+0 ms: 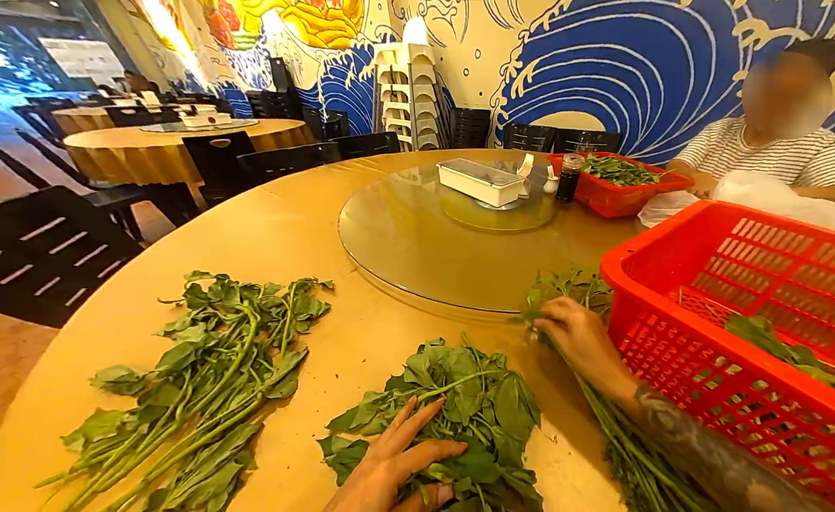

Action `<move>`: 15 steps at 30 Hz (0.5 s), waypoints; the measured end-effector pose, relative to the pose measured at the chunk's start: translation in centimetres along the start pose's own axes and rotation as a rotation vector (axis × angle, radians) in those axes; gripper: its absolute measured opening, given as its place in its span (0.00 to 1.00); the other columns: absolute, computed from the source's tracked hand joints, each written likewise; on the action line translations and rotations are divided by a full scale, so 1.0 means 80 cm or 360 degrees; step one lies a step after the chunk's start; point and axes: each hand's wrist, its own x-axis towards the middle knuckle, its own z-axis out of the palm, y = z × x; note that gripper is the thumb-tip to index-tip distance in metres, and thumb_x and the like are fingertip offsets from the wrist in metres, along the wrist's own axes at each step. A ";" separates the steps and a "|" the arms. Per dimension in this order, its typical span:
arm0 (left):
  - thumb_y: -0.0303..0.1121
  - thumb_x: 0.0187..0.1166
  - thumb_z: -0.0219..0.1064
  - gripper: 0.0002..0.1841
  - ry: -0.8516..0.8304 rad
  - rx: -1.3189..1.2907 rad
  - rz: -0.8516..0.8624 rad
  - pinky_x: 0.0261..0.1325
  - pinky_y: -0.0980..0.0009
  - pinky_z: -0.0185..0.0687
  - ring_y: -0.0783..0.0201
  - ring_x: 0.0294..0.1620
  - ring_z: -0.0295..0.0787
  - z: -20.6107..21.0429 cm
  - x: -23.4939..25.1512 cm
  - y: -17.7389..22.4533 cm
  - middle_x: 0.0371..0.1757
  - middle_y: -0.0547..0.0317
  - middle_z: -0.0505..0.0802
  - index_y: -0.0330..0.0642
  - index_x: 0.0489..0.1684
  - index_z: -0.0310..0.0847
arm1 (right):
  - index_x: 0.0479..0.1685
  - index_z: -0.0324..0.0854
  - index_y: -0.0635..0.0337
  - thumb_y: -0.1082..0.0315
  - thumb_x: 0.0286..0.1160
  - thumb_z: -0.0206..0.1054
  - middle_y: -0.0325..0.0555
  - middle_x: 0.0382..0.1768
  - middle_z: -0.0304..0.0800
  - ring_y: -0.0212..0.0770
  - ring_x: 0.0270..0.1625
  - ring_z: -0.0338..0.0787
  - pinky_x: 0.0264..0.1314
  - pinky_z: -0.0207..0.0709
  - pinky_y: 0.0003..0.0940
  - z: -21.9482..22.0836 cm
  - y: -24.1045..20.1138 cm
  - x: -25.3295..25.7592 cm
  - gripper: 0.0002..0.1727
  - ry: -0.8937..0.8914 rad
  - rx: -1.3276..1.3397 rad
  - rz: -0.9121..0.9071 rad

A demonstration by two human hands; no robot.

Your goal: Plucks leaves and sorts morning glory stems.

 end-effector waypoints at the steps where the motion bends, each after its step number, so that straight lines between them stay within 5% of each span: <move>1: 0.39 0.83 0.66 0.19 -0.0001 -0.0020 -0.0009 0.85 0.32 0.54 0.27 0.90 0.51 -0.001 -0.001 0.000 0.87 0.36 0.69 0.47 0.70 0.87 | 0.50 0.88 0.70 0.68 0.84 0.67 0.59 0.52 0.90 0.53 0.53 0.90 0.59 0.82 0.52 -0.010 -0.004 0.007 0.12 0.0009 0.0174 0.0224; 4: 0.38 0.84 0.65 0.20 -0.0035 -0.0097 -0.0019 0.87 0.37 0.53 0.31 0.92 0.50 -0.008 -0.001 -0.001 0.88 0.38 0.68 0.46 0.72 0.85 | 0.45 0.84 0.68 0.65 0.85 0.66 0.53 0.38 0.87 0.43 0.39 0.85 0.47 0.80 0.42 -0.016 -0.001 0.028 0.12 0.0049 0.0576 0.0677; 8: 0.29 0.78 0.68 0.23 -0.0003 -0.0285 0.0037 0.90 0.42 0.52 0.37 0.93 0.52 -0.018 -0.005 -0.005 0.88 0.37 0.68 0.42 0.74 0.82 | 0.45 0.83 0.66 0.66 0.87 0.63 0.48 0.37 0.85 0.36 0.35 0.83 0.42 0.79 0.32 -0.012 -0.001 0.038 0.11 0.0052 0.0819 0.0921; 11: 0.30 0.76 0.69 0.22 0.0152 -0.0380 0.0097 0.94 0.44 0.45 0.42 0.93 0.54 -0.019 -0.007 -0.011 0.85 0.36 0.72 0.36 0.70 0.80 | 0.43 0.82 0.65 0.66 0.87 0.63 0.46 0.35 0.84 0.34 0.33 0.82 0.40 0.78 0.30 -0.008 0.005 0.040 0.10 0.0062 0.0862 0.0934; 15: 0.37 0.77 0.71 0.21 0.0414 -0.0416 0.0048 0.91 0.48 0.54 0.45 0.92 0.57 -0.018 -0.006 -0.012 0.83 0.39 0.75 0.37 0.67 0.82 | 0.40 0.85 0.64 0.65 0.83 0.69 0.47 0.34 0.86 0.37 0.36 0.82 0.43 0.75 0.37 -0.009 0.006 0.037 0.10 0.0135 0.0640 0.0630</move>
